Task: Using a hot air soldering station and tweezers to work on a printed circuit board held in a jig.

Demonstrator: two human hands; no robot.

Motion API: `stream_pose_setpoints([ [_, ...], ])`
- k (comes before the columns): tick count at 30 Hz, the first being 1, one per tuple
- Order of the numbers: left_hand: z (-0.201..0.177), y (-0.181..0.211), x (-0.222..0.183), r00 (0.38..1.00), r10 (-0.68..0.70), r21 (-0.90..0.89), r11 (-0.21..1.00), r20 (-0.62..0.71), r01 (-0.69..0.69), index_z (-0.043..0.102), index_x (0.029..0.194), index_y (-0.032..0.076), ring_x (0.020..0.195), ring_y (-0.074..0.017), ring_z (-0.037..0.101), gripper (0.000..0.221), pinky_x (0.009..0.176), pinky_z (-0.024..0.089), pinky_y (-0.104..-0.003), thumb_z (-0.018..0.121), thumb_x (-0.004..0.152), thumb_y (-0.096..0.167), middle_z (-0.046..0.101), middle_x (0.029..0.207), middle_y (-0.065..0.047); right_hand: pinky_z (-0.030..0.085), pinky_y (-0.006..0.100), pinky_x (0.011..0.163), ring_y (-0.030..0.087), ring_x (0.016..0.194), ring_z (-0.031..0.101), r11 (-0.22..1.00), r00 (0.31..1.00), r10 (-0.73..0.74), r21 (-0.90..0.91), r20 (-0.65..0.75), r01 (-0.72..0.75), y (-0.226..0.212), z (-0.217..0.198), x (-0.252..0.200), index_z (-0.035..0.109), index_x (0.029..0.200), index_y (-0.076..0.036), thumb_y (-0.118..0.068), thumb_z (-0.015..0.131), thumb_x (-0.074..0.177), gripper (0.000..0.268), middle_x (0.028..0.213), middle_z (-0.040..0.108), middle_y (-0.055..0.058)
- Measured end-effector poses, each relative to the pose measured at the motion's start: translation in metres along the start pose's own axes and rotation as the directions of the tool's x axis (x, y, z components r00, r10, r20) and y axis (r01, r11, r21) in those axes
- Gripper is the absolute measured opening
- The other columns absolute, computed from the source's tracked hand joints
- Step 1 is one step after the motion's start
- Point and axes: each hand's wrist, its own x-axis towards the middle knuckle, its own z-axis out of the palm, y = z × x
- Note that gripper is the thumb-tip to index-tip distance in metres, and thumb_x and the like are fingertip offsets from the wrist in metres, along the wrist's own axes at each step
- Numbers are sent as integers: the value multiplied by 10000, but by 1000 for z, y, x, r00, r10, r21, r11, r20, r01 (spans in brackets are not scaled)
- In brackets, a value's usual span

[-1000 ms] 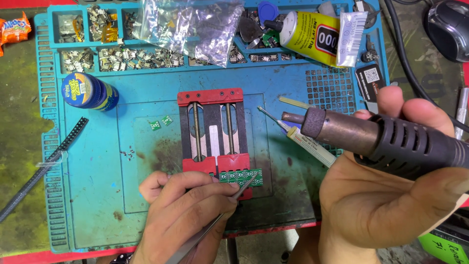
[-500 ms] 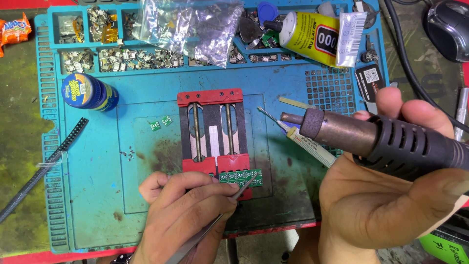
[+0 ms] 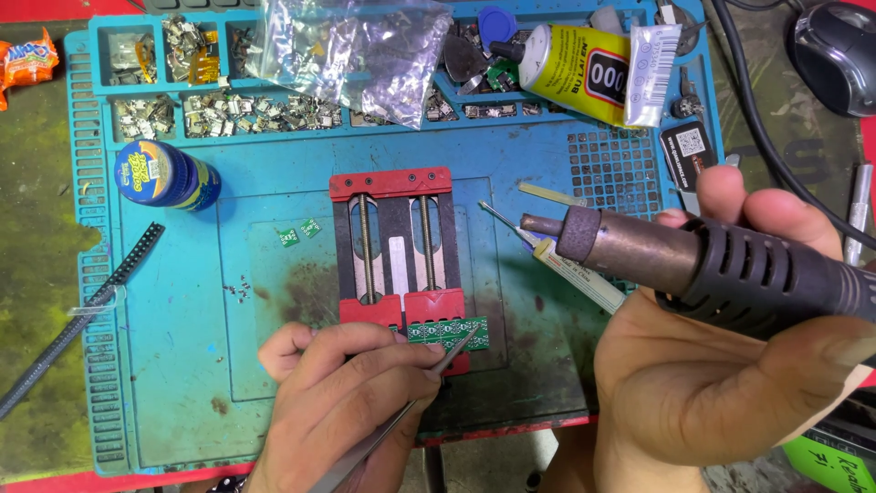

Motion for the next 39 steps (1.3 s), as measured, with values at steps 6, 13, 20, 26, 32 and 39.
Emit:
stream_pose_setpoints([
  [6,0,-1,0,1000,3,-3,1000,1,-3,703,947,233,938,-109,668,112,889,256,-393,593,969,234,775,1057,114,692,368,977,292,1285,747,1000,1000,6,20,10,-6,1,-4,0,649,1278,10,-560,687,909,680,1332,664,67],
  [13,0,0,0,1000,-1,-4,1000,-3,1,702,944,233,940,-115,665,104,892,259,-396,600,966,228,775,1053,113,692,357,959,285,1266,753,1000,1000,-7,9,5,7,1,-2,0,655,1262,9,-580,690,897,693,1311,668,63],
  [20,1,-1,-1,1000,0,13,1000,-1,0,706,943,245,944,-107,662,111,892,256,-394,598,968,241,773,1054,126,690,352,949,278,1242,760,1000,1000,13,17,-9,-13,0,0,1,661,1253,9,-593,722,857,723,1264,687,70],
  [26,1,-1,-1,1000,0,4,1000,-4,0,701,944,238,938,-110,663,93,892,255,-393,610,963,229,775,1053,118,684,352,957,277,1259,755,1000,1000,9,6,4,-9,0,-2,1,664,1256,-1,-599,714,872,713,1281,679,57],
  [32,0,-2,-1,1000,9,1,1000,6,-9,699,951,240,941,-110,659,97,893,250,-394,605,965,221,773,1063,118,688,359,963,273,1259,753,1000,1000,1,-3,18,-1,1,-2,1,660,1259,1,-598,704,886,707,1289,674,55],
  [39,1,1,-1,1000,-22,19,1000,-9,22,709,907,248,948,-102,659,128,913,248,-394,596,967,252,773,1040,130,693,359,934,277,1231,764,1000,1000,15,-9,-10,-15,0,1,1,658,1246,8,-616,733,842,747,1264,679,70],
])
